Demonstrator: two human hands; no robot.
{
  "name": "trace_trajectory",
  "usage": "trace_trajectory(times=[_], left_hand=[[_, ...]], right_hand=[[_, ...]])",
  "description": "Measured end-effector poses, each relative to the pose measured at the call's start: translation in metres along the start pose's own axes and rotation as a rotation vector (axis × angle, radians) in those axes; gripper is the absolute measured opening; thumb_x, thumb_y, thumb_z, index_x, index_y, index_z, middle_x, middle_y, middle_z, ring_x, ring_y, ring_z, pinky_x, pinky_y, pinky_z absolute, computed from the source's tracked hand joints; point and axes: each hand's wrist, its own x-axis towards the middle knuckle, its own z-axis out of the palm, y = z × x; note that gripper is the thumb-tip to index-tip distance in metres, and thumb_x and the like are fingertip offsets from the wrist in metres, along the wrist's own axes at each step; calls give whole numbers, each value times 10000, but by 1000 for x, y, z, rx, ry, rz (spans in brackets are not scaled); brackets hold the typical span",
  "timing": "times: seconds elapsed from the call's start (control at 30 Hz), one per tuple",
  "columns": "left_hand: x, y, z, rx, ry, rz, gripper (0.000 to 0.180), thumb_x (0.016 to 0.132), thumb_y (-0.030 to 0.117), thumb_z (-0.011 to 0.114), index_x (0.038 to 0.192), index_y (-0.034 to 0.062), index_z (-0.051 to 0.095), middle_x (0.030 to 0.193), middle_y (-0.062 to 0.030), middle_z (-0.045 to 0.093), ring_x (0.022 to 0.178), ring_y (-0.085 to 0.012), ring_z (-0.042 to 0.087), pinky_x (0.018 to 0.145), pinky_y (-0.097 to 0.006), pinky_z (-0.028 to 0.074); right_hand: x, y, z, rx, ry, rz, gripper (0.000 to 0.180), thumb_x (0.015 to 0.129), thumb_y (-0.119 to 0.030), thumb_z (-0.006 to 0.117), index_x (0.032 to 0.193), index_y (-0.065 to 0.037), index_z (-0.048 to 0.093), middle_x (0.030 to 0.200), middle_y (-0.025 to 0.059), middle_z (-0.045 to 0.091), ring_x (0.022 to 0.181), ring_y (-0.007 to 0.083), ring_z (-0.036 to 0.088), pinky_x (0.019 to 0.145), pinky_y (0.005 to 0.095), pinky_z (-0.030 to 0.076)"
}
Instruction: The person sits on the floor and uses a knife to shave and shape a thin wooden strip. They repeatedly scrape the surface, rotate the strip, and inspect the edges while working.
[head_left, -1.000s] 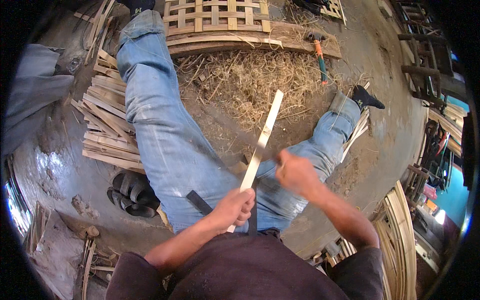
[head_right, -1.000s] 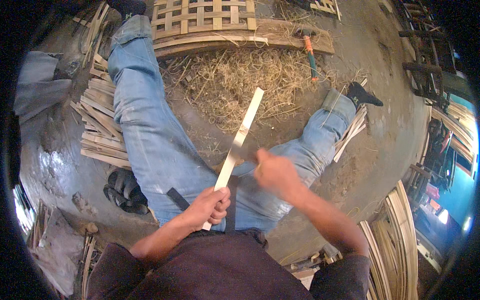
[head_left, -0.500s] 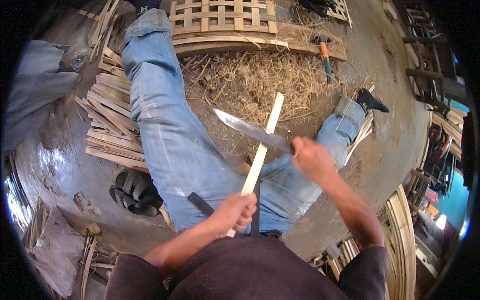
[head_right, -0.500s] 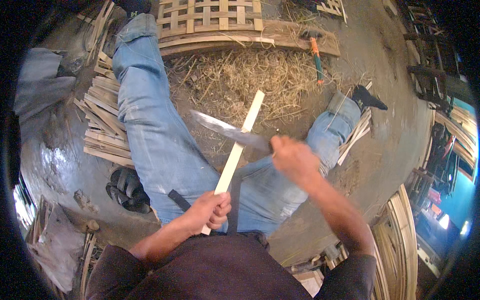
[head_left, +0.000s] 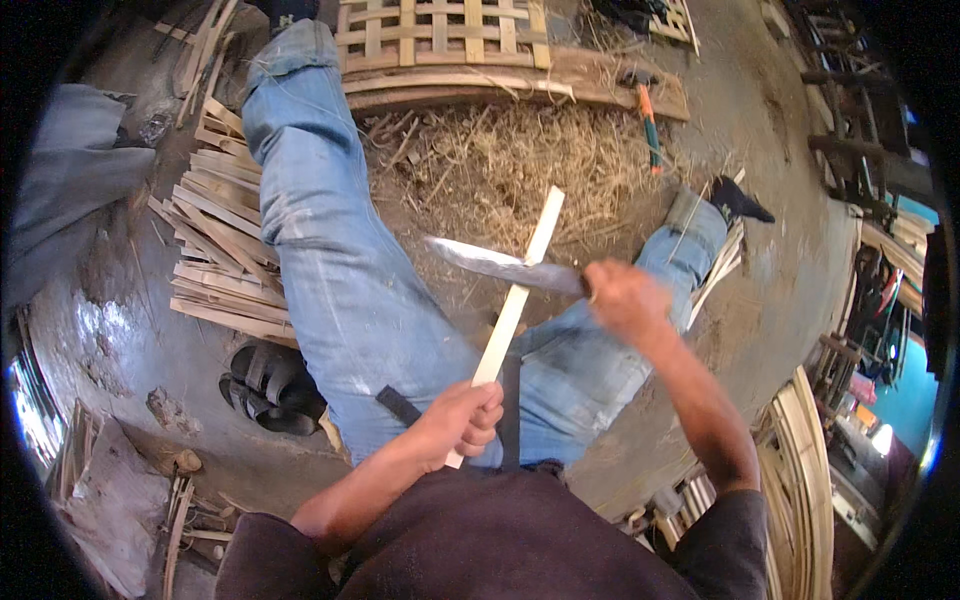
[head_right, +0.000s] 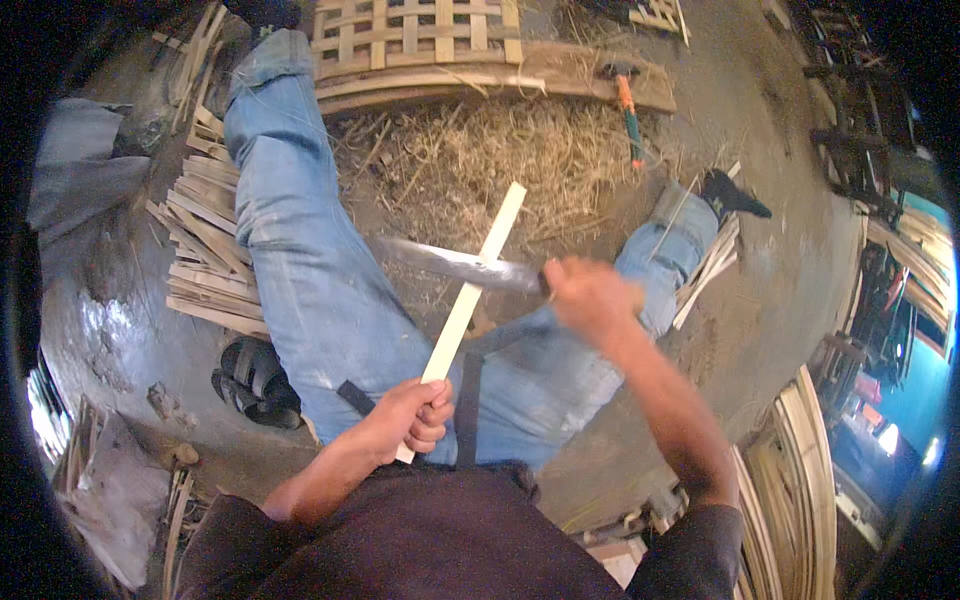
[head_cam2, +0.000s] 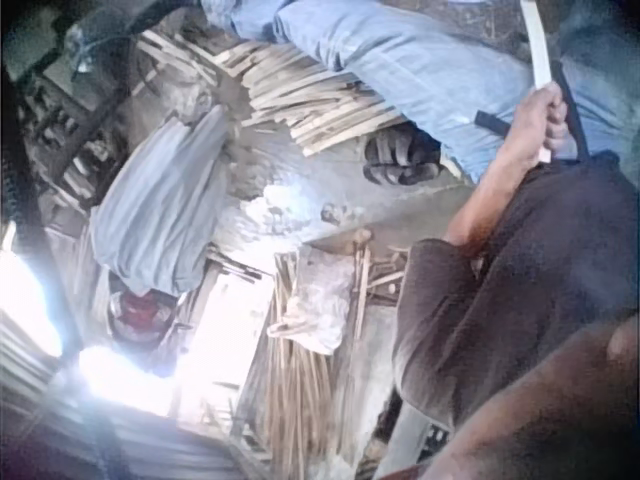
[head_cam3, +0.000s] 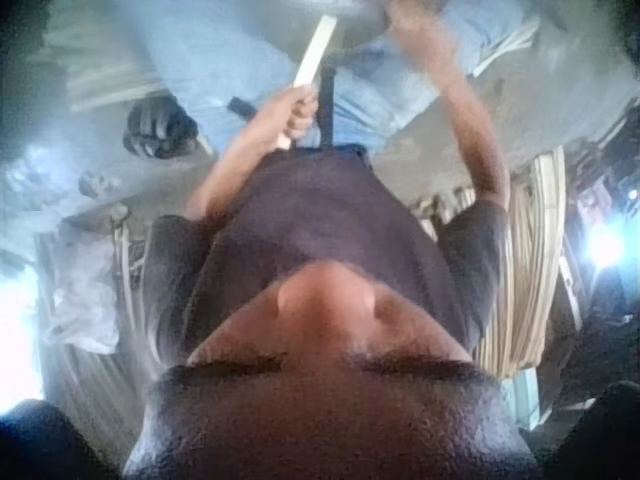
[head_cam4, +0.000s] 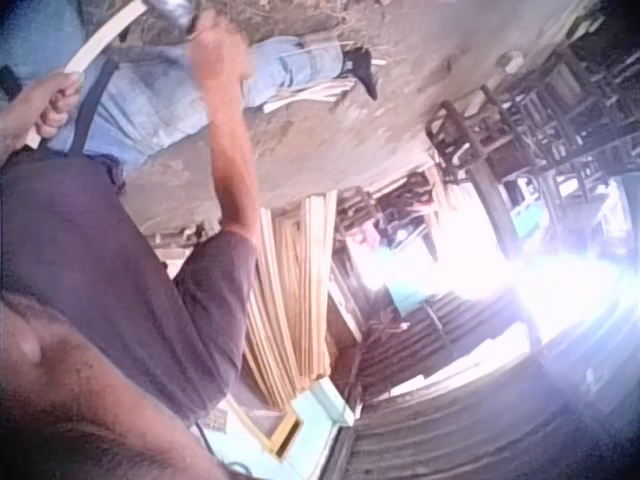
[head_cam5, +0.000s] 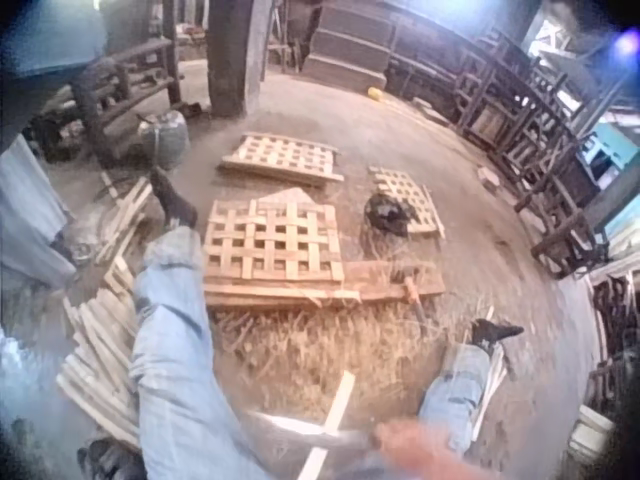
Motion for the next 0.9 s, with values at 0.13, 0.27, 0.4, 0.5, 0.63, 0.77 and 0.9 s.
trace_trajectory(times=[0.13, 0.27, 0.4, 0.5, 0.63, 0.77, 0.9], left_hand=[[-2, -1, 4, -30, 23, 38, 273, 975, 245, 441, 728, 178, 348, 609, 86, 256, 463, -24, 210, 382, -214, 136], [-2, -2, 3, 6, 17, -15, 273, 971, 239, 441, 723, 181, 343, 608, 88, 261, 463, -21, 212, 379, -213, 137], [6, -7, 0, -32, -18, 17, 272, 972, 239, 434, 723, 178, 345, 605, 89, 261, 462, -23, 217, 376, -221, 133], [-9, -12, 1, -37, 12, -10, 265, 982, 246, 426, 738, 175, 349, 601, 87, 248, 460, -28, 210, 379, -224, 126], [-13, -16, -10, -78, 31, -21, 265, 996, 269, 423, 761, 166, 354, 602, 83, 230, 463, -32, 198, 384, -224, 120], [-15, -14, -7, -74, -15, 28, 266, 996, 286, 433, 771, 162, 365, 611, 78, 244, 464, -29, 199, 386, -221, 126], [-10, -6, -6, -42, 58, 72, 264, 992, 282, 441, 771, 155, 372, 615, 75, 258, 467, -29, 208, 387, -220, 138]], right_hand=[[-12, -65, -5, 104, -86, -232, 62, 817, -129, 564, 834, -77, 537, 752, 125, 627, 693, 311, 670, 573, 445, 538], [5, 9, 5, -14, 113, -88, 77, 818, -150, 574, 830, -85, 534, 748, 128, 627, 658, 302, 665, 550, 431, 535], [-10, -56, 8, 98, -69, -161, 71, 792, -129, 579, 807, -74, 537, 713, 137, 610, 626, 314, 652, 543, 429, 532], [7, 0, 19, 46, 82, -58, 109, 764, -143, 603, 799, -66, 535, 683, 130, 593, 633, 320, 646, 559, 451, 524], [2, 26, -5, 139, 213, 231, 129, 742, -138, 616, 779, -69, 513, 656, 131, 573, 615, 311, 635, 548, 462, 515], [-6, -21, -7, 113, 55, -121, 164, 745, -108, 644, 840, -53, 522, 715, 152, 605, 650, 331, 645, 571, 461, 516], [10, -34, 8, 294, 63, 14, 196, 746, -116, 662, 881, -53, 534, 760, 151, 620, 691, 343, 653, 601, 444, 526]])
